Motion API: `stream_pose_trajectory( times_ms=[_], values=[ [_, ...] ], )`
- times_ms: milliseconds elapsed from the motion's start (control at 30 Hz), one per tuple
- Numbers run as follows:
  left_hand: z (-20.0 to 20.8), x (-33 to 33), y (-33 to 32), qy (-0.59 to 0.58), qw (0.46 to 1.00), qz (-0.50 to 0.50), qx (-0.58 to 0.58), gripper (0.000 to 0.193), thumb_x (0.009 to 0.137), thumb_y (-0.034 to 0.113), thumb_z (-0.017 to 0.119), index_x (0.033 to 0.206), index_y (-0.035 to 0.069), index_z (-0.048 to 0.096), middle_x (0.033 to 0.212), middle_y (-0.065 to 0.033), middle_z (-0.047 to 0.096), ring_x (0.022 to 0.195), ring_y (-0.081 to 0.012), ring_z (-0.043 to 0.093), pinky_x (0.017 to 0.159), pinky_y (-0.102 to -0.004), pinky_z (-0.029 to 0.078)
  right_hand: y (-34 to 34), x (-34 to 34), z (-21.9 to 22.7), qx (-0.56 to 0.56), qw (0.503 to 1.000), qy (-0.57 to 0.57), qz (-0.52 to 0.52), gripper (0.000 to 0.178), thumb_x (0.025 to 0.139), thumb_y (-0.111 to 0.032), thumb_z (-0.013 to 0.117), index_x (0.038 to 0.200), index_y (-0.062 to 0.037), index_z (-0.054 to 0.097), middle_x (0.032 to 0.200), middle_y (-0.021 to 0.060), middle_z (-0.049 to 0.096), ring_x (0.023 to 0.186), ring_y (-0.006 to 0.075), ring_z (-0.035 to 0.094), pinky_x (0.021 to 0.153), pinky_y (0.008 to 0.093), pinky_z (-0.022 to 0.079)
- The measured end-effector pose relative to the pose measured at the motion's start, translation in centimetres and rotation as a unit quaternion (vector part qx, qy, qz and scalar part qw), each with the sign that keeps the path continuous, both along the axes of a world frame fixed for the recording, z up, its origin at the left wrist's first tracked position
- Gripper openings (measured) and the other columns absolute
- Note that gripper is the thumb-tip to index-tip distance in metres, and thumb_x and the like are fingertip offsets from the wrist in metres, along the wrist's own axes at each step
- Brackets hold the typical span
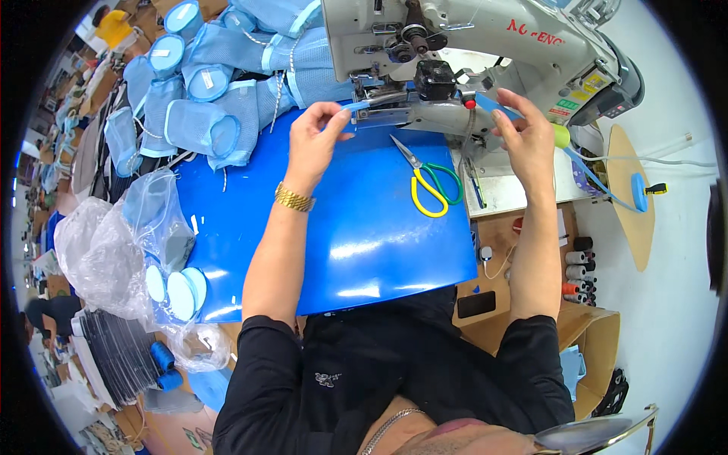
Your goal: Sewing together mesh material and fabric circles using an industrial sewing machine and trimming with scissors.
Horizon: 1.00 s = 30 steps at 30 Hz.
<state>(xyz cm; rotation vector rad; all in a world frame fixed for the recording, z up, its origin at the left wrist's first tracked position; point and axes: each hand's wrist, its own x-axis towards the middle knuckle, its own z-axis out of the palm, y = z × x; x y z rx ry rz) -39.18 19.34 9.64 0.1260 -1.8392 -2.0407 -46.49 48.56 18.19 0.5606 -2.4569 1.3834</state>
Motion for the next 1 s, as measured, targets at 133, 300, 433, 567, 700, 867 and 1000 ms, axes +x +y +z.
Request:
stream_pose_trajectory(
  times_ms=[133,300,433,567,700,867,1000],
  values=[
    [-3.6,3.4,-4.1,-0.035,0.992,0.122,-0.027,0.014,0.090,0.016,0.067,0.093,0.003,0.063,0.086,-0.0010,0.063,0.078,-0.0088,0.061,0.065,-0.0240,0.053,0.9,0.0,0.0,0.017,0.999,0.029,-0.011,0.031,0.085,-0.006,0.067,0.116,-0.0010,0.063,0.104,0.0097,0.067,0.065,0.0106,0.063,0.058,0.0230,0.049],
    [-11.5,8.5,-9.4,-0.179,0.863,0.294,-0.369,0.018,0.083,0.018,0.070,0.093,0.004,0.065,0.091,-0.0061,0.066,0.082,-0.0170,0.060,0.074,-0.0315,0.048,0.3,2.1,-1.0,-0.040,0.998,0.044,-0.016,0.025,0.085,-0.005,0.066,0.110,-0.0024,0.066,0.089,0.0074,0.069,0.065,0.0102,0.063,0.058,0.0236,0.049],
    [-11.7,8.6,-8.1,-0.116,0.828,0.307,-0.454,0.018,0.082,0.010,0.062,0.100,0.006,0.065,0.099,-0.0113,0.064,0.098,-0.0307,0.056,0.089,-0.0409,0.043,-0.9,4.8,-7.2,0.065,0.993,0.059,0.073,0.024,0.081,-0.011,0.070,0.104,-0.0041,0.068,0.087,0.0119,0.068,0.075,0.0233,0.066,0.069,0.0321,0.053],
    [-12.3,8.6,-8.9,-0.109,0.852,0.306,-0.412,0.018,0.083,0.010,0.061,0.100,0.006,0.066,0.100,-0.0113,0.064,0.097,-0.0301,0.057,0.088,-0.0401,0.044,-1.9,6.2,-10.8,0.308,0.947,-0.018,0.089,0.053,0.075,-0.017,0.075,0.123,-0.0039,0.057,0.103,0.0201,0.062,0.095,0.0363,0.061,0.082,0.0435,0.049],
    [-12.2,8.6,-8.9,-0.101,0.858,0.306,-0.400,0.015,0.082,0.010,0.062,0.097,0.006,0.066,0.099,-0.0111,0.064,0.096,-0.0299,0.058,0.087,-0.0398,0.045,-2.3,5.7,-10.8,0.315,0.941,-0.081,0.088,0.057,0.074,-0.017,0.073,0.126,-0.0034,0.055,0.098,0.0204,0.063,0.091,0.0362,0.062,0.080,0.0440,0.049],
    [-12.4,8.4,-8.8,-0.096,0.848,0.317,-0.414,0.012,0.082,0.010,0.063,0.093,0.007,0.067,0.098,-0.0107,0.064,0.095,-0.0294,0.058,0.086,-0.0395,0.046,-2.4,6.5,-11.1,0.203,0.945,-0.202,0.158,0.062,0.071,-0.022,0.067,0.130,-0.0049,0.053,0.082,0.0183,0.062,0.081,0.0323,0.062,0.073,0.0391,0.049],
    [-12.2,8.5,-8.9,-0.101,0.847,0.319,-0.413,0.011,0.082,0.010,0.063,0.092,0.007,0.067,0.098,-0.0104,0.064,0.094,-0.0295,0.058,0.086,-0.0396,0.046,-2.4,9.8,-11.5,0.031,0.941,-0.276,0.193,0.049,0.081,-0.014,0.071,0.127,-0.0063,0.056,0.066,0.0011,0.051,0.058,0.0095,0.045,0.055,0.0277,0.038]
  ],
)
